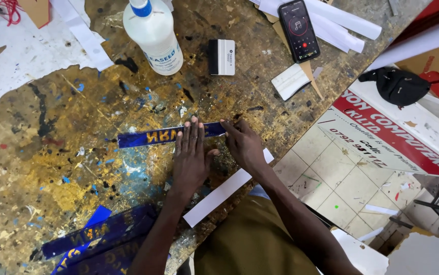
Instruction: The person sprays a blue rectangular sticker with a liquid from a spray bottle and places it on a workbench. They then use a white squeegee tool to smooth the sticker, pressing it firmly onto the surface to remove air bubbles.
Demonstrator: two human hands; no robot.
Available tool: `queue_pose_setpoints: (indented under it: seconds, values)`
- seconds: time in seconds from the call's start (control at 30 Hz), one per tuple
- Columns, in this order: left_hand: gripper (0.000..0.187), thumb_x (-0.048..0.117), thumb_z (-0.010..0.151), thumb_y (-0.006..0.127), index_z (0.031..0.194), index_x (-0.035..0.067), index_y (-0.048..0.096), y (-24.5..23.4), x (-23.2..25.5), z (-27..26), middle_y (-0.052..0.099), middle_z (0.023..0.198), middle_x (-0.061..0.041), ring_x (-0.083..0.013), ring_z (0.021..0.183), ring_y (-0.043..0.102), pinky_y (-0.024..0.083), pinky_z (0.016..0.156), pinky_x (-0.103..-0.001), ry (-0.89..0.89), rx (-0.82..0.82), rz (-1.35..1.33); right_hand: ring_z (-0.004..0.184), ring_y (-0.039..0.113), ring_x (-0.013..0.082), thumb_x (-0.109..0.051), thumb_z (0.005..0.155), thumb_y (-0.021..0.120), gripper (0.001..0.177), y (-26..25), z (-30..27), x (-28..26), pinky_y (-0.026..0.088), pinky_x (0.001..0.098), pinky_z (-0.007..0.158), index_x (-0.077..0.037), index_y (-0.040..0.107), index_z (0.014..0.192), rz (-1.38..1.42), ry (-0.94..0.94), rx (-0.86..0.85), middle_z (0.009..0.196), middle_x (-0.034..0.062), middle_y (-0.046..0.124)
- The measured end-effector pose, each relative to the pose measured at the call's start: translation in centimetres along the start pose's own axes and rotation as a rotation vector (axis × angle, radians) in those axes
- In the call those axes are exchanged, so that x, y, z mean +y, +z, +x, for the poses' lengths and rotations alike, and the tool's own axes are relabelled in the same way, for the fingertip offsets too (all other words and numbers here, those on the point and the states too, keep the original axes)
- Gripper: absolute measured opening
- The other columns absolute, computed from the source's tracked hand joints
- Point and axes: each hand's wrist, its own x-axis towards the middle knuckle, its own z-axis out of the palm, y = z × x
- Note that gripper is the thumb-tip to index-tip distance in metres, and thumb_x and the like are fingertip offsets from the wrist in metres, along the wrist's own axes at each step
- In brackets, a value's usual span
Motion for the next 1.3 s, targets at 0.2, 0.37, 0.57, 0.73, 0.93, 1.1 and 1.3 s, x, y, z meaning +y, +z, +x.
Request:
queue_pose_setpoints:
  seconds: [0.2, 0.37, 0.57, 0.73, 0.93, 1.1, 1.3]
  values:
    - [0.092, 0.074, 0.118, 0.031, 0.185, 0.013, 0.016, 0.0, 0.2, -0.1, 0.007, 0.194, -0.01, -0.0324, 0.178, 0.007, 0.004, 0.144, -0.052, -0.017, -0.01, 0.016, 0.07, 0.072, 0.041, -0.027, 0.113, 0.063, 0.04, -0.5, 0.8, -1.6, 0.059, 0.0513, 0.059, -0.025, 0.08, 0.149, -0.149, -0.039, -0.055, 0.092, 0.0126, 0.065]
    - [0.088, 0.07, 0.119, 0.032, 0.185, 0.015, 0.017, -0.3, 0.0, -0.4, 0.01, 0.194, -0.009, -0.0308, 0.178, 0.008, 0.003, 0.145, -0.051, -0.014, -0.001, 0.012, 0.07, 0.071, 0.0403, -0.032, 0.114, 0.063, 0.038, 0.2, 0.8, -1.0, 0.058, 0.0505, 0.057, -0.028, 0.08, 0.148, -0.181, -0.064, -0.074, 0.092, 0.0108, 0.066]
    - [0.078, 0.059, 0.119, 0.043, 0.18, 0.012, 0.034, 1.5, 0.9, -1.0, 0.019, 0.193, -0.006, -0.0283, 0.177, 0.017, 0.008, 0.147, -0.049, 0.099, -0.009, 0.032, 0.071, 0.074, 0.0382, -0.029, 0.11, 0.062, 0.04, 0.6, 0.5, -0.5, 0.059, 0.0506, 0.058, -0.032, 0.081, 0.145, -0.205, -0.062, -0.098, 0.094, 0.0104, 0.07]
    - [0.086, 0.062, 0.117, 0.046, 0.182, 0.009, 0.028, 0.8, 0.5, -1.0, 0.022, 0.192, -0.012, -0.0329, 0.176, 0.023, 0.013, 0.146, -0.051, 0.119, 0.032, 0.01, 0.089, 0.077, 0.0465, -0.034, 0.109, 0.065, 0.039, 0.6, 0.7, -0.2, 0.061, 0.0597, 0.067, -0.031, 0.079, 0.146, -0.218, -0.079, -0.091, 0.105, 0.0141, 0.074]
    - [0.086, 0.064, 0.12, 0.035, 0.182, 0.005, 0.026, -1.3, -3.8, -2.0, 0.023, 0.19, -0.019, -0.0392, 0.174, 0.025, 0.018, 0.143, -0.054, 0.037, 0.01, 0.022, 0.09, 0.078, 0.0462, -0.037, 0.115, 0.06, 0.039, 0.9, 0.6, 0.2, 0.063, 0.0565, 0.068, -0.03, 0.08, 0.148, -0.18, -0.082, -0.08, 0.103, 0.0153, 0.078]
    - [0.091, 0.069, 0.118, 0.032, 0.183, 0.005, 0.022, -2.8, -6.0, -2.9, 0.014, 0.192, -0.018, -0.0377, 0.176, 0.015, 0.01, 0.144, -0.054, -0.091, -0.088, -0.014, 0.086, 0.076, 0.0451, -0.034, 0.116, 0.062, 0.04, 0.5, 0.5, 0.0, 0.061, 0.0533, 0.064, -0.028, 0.078, 0.151, -0.108, -0.093, -0.053, 0.101, 0.0145, 0.076]
    - [0.091, 0.067, 0.12, 0.032, 0.184, 0.004, 0.02, -2.8, -5.9, -3.0, 0.01, 0.193, -0.018, -0.039, 0.177, 0.009, 0.007, 0.144, -0.056, -0.124, -0.082, 0.012, 0.108, 0.069, 0.0373, -0.033, 0.115, 0.064, 0.033, 1.0, 0.6, -0.6, 0.062, 0.0464, 0.076, -0.029, 0.084, 0.141, -0.237, -0.232, -0.011, 0.12, 0.01, 0.071]
